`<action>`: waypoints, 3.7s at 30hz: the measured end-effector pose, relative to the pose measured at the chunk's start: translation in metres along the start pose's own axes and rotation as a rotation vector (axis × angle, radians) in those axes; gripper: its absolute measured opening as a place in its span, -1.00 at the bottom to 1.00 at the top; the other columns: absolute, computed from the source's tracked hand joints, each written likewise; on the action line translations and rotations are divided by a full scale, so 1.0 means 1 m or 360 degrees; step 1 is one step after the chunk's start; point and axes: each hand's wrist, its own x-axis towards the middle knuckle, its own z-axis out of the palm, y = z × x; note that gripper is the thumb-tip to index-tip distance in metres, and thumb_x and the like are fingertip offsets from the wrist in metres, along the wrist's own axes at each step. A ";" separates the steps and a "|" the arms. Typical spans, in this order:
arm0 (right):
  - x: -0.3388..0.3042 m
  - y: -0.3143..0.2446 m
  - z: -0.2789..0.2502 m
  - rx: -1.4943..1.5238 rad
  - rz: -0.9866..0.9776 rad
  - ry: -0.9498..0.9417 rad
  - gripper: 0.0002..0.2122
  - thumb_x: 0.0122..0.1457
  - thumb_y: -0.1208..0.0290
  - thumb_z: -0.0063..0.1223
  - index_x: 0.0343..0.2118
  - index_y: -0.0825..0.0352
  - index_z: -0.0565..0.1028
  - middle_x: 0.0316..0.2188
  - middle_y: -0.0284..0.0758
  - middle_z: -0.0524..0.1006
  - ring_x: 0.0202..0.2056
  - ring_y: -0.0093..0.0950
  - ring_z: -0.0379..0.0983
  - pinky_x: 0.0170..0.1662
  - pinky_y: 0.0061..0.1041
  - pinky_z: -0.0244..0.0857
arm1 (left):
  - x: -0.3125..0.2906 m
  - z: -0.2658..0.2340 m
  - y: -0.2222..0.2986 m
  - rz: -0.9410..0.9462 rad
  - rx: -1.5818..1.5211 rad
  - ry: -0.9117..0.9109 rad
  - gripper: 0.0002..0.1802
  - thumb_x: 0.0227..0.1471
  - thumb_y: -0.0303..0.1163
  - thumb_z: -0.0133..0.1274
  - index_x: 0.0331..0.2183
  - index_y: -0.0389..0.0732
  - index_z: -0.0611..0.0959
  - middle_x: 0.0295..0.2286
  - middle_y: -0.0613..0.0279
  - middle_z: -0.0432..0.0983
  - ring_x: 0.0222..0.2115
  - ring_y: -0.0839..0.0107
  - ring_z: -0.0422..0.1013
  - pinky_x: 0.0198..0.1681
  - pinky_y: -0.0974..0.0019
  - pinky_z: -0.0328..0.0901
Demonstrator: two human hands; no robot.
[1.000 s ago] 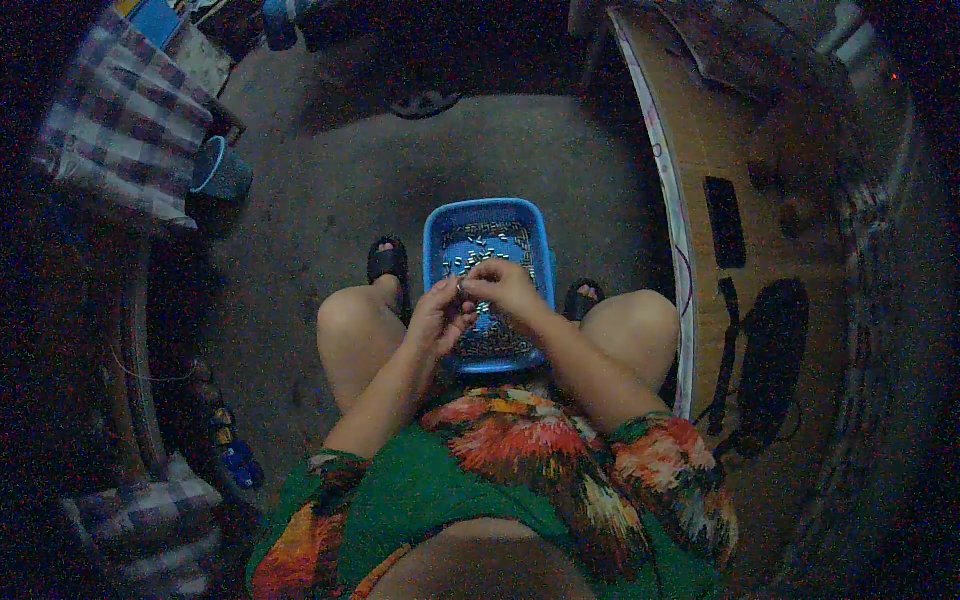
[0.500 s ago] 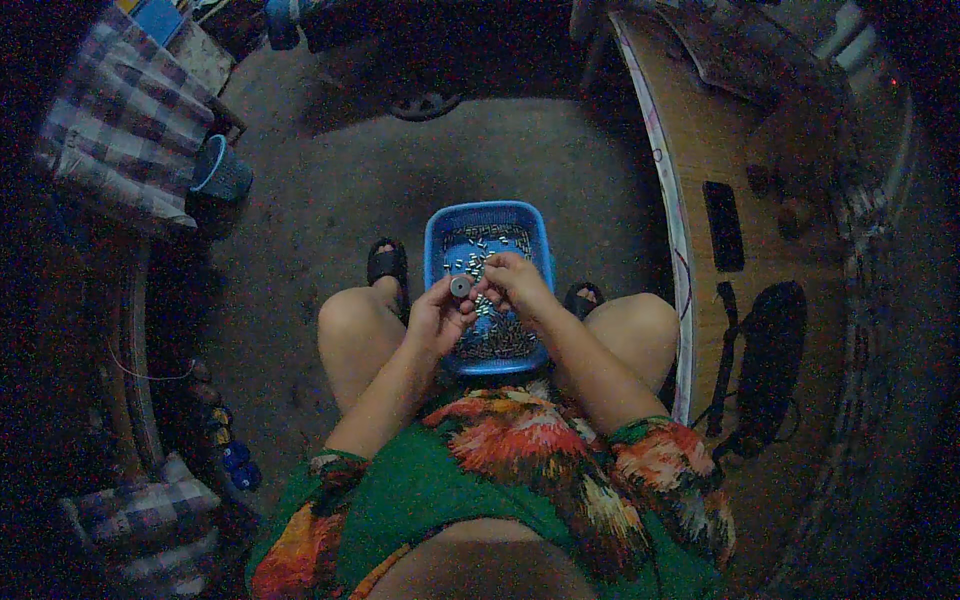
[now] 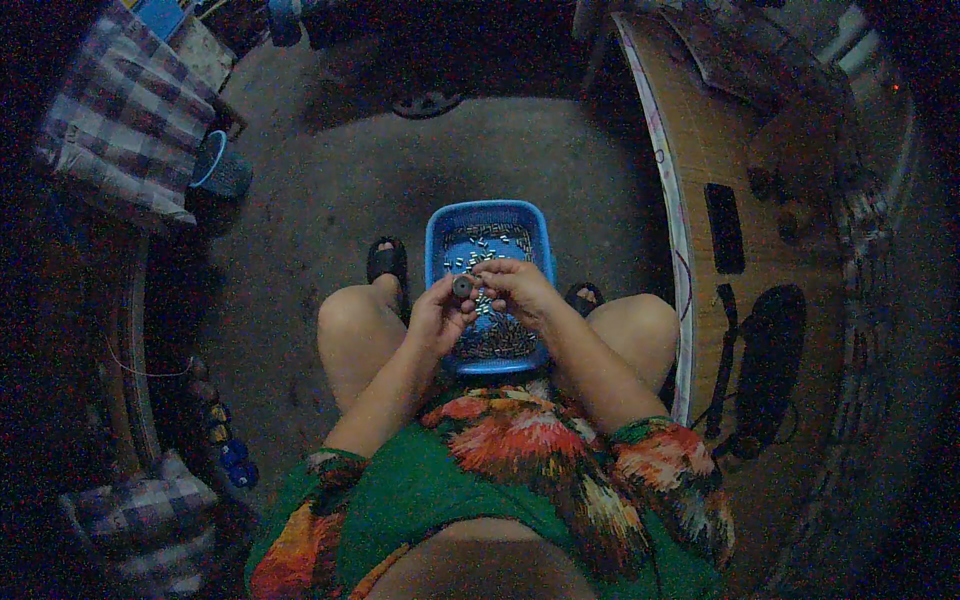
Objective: Manually sorting through a blue plastic basin filled with small metal rings or beads.
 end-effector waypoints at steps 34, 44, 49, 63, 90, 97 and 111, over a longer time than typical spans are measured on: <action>-0.007 -0.003 0.012 -0.0567 -0.0064 0.0219 -0.85 -0.03 0.33 0.02 -0.42 0.26 0.40 -0.59 -0.52 0.38 -0.57 -0.74 0.23 -0.58 -0.79 0.05 | -0.004 0.008 -0.001 -0.0012 0.0005 0.0095 -0.72 0.01 -0.21 -0.15 -0.38 -0.24 0.43 -0.55 0.27 0.38 -0.62 0.51 0.27 -0.58 0.45 0.23; -0.007 -0.004 0.011 -0.0440 -0.0181 0.0213 -0.87 0.04 0.33 -0.09 -0.41 0.26 0.33 -0.65 -0.48 0.34 -0.70 -0.73 0.15 -0.73 -0.76 -0.08 | -0.008 0.013 0.005 -0.0109 -0.0139 0.0085 -0.64 0.03 -0.13 -0.24 -0.40 -0.24 0.44 -0.60 0.25 0.34 -0.71 0.54 0.14 -0.67 0.49 0.04; -0.006 -0.006 0.011 -0.0489 -0.0117 0.0135 -0.87 0.01 0.32 -0.02 -0.46 0.25 0.35 -0.69 -0.48 0.32 -0.74 -0.73 0.11 -0.73 -0.77 -0.10 | -0.008 0.010 0.005 -0.0135 -0.0150 0.0104 -0.65 0.03 -0.12 -0.24 -0.42 -0.23 0.43 -0.63 0.25 0.33 -0.73 0.53 0.14 -0.68 0.47 0.04; -0.002 0.000 0.007 -0.0340 -0.0026 0.0081 -0.86 0.00 0.46 -0.02 -0.35 0.33 0.40 -0.58 -0.48 0.38 -0.60 -0.73 0.20 -0.63 -0.79 0.05 | -0.004 0.007 0.001 -0.0153 0.0008 0.0252 -0.63 0.02 -0.08 -0.20 -0.48 -0.21 0.44 -0.64 0.29 0.35 -0.69 0.53 0.21 -0.65 0.47 0.17; -0.008 -0.002 0.016 -0.0856 -0.0381 0.0187 -0.87 -0.11 0.47 0.11 -0.47 0.37 0.46 -0.52 -0.37 0.48 -0.44 -0.60 0.39 -0.34 -0.62 0.27 | -0.008 0.016 0.002 -0.0101 -0.0017 0.0179 -0.76 -0.02 -0.18 -0.09 -0.50 -0.15 0.44 -0.61 0.32 0.36 -0.66 0.53 0.25 -0.64 0.50 0.16; -0.005 0.006 0.011 -0.0845 -0.0505 0.0171 -0.86 -0.12 0.45 0.11 -0.48 0.37 0.46 -0.54 -0.38 0.48 -0.46 -0.62 0.38 -0.37 -0.63 0.26 | -0.006 0.012 0.001 -0.0076 0.0008 0.0132 -0.77 -0.01 -0.20 -0.10 -0.48 -0.17 0.44 -0.60 0.31 0.36 -0.65 0.52 0.25 -0.64 0.48 0.19; -0.005 0.004 0.014 -0.0891 -0.0528 0.0098 -0.88 -0.07 0.45 0.04 -0.47 0.38 0.44 -0.54 -0.38 0.47 -0.48 -0.62 0.38 -0.38 -0.63 0.27 | -0.010 0.019 0.003 -0.0047 0.0080 0.0126 -0.80 -0.01 -0.24 -0.10 -0.47 -0.18 0.44 -0.60 0.33 0.36 -0.65 0.55 0.24 -0.63 0.51 0.17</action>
